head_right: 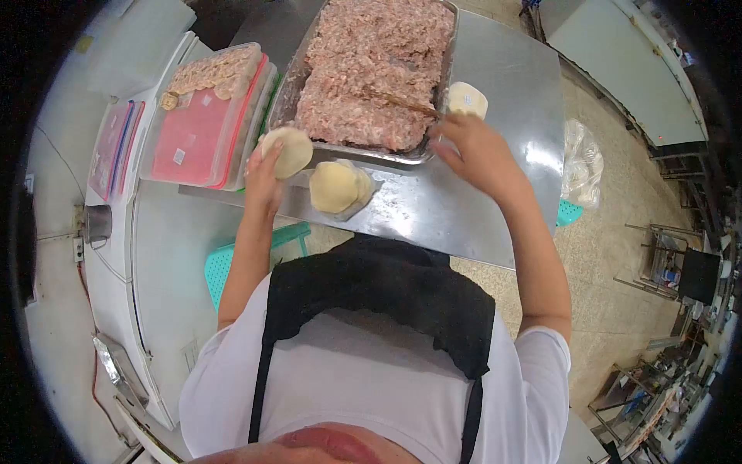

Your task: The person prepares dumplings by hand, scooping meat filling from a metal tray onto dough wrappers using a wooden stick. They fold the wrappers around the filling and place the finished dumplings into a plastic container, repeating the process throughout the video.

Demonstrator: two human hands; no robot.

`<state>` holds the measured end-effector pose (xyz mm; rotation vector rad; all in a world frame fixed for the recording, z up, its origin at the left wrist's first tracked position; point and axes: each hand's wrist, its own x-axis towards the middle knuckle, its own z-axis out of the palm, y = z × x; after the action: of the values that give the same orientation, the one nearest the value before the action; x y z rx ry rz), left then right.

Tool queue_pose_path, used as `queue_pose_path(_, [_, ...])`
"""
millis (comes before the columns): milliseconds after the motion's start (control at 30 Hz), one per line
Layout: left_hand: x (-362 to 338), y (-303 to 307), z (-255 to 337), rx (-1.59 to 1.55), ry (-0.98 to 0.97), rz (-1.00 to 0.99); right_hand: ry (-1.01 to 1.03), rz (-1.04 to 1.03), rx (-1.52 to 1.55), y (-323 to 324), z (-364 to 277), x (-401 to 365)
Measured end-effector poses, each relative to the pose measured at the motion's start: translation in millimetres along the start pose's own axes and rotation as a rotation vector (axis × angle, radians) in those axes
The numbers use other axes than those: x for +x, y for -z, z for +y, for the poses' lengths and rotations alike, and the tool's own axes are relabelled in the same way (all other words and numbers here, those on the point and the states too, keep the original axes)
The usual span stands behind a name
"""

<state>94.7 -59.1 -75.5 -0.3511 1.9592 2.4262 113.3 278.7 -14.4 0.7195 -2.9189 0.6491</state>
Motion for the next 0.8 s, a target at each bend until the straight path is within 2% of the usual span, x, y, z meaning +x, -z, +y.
queue_pose_path(67, [22.6, 4.5, -0.2, 0.090, -0.057, -0.079, -0.029, 0.040, -0.111, -13.4, 10.1, 29.2])
queue_pose_path(133, [41.2, 7.7, 1.5, 0.119, -0.044, -0.155, -0.260, -0.056, -0.299, -38.0, 23.5, 46.2])
queue_pose_path(200, [52.6, 13.7, 5.6, 0.145, -0.034, -0.223, -0.234, -0.027, -0.283, -47.9, 27.8, 50.4])
queue_pose_path(267, [59.5, 19.9, 11.5, 0.354, -0.097, -0.383, -0.203, -0.008, -0.262, -50.3, 31.8, 56.5])
queue_pose_path(367, [62.5, 22.2, 19.8, 0.352, -0.112, -0.456, -0.236, 0.001, -0.255, -42.5, 22.1, 65.8])
queue_pose_path(400, [65.2, 22.2, 18.2, 0.348, -0.117, -0.462, -0.304, -0.013, -0.334, -38.8, 15.0, 70.4])
queue_pose_path(467, [72.7, 22.8, 7.8, 0.189, -0.093, -0.442, -0.380, -0.018, -0.416, -42.9, 7.9, 73.2])
queue_pose_path(500, [77.7, 22.6, 0.2, 0.187, -0.100, -0.450, -0.399, -0.060, -0.443, -54.5, 9.8, 71.5])
queue_pose_path(567, [87.2, 20.0, -13.2, -0.070, -0.001, -0.385, -0.446, -0.182, -0.463, -69.3, -3.5, 72.1])
queue_pose_path(633, [83.8, 13.3, -6.8, -0.116, 0.046, -0.381, -0.456, -0.128, -0.438, -84.3, -31.3, 70.3])
queue_pose_path(700, [81.5, 6.0, -5.8, -0.328, 0.179, -0.338, -0.479, -0.077, -0.362, -88.8, -48.7, 66.8])
queue_pose_path(767, [86.1, 4.7, -17.8, -0.367, 0.187, -0.367, -0.506, -0.029, -0.281, -88.1, -48.1, 68.3])
queue_pose_path(800, [85.1, 2.5, -19.5, -0.417, 0.268, -0.407, -0.535, -0.044, -0.202, -85.0, -42.5, 68.2])
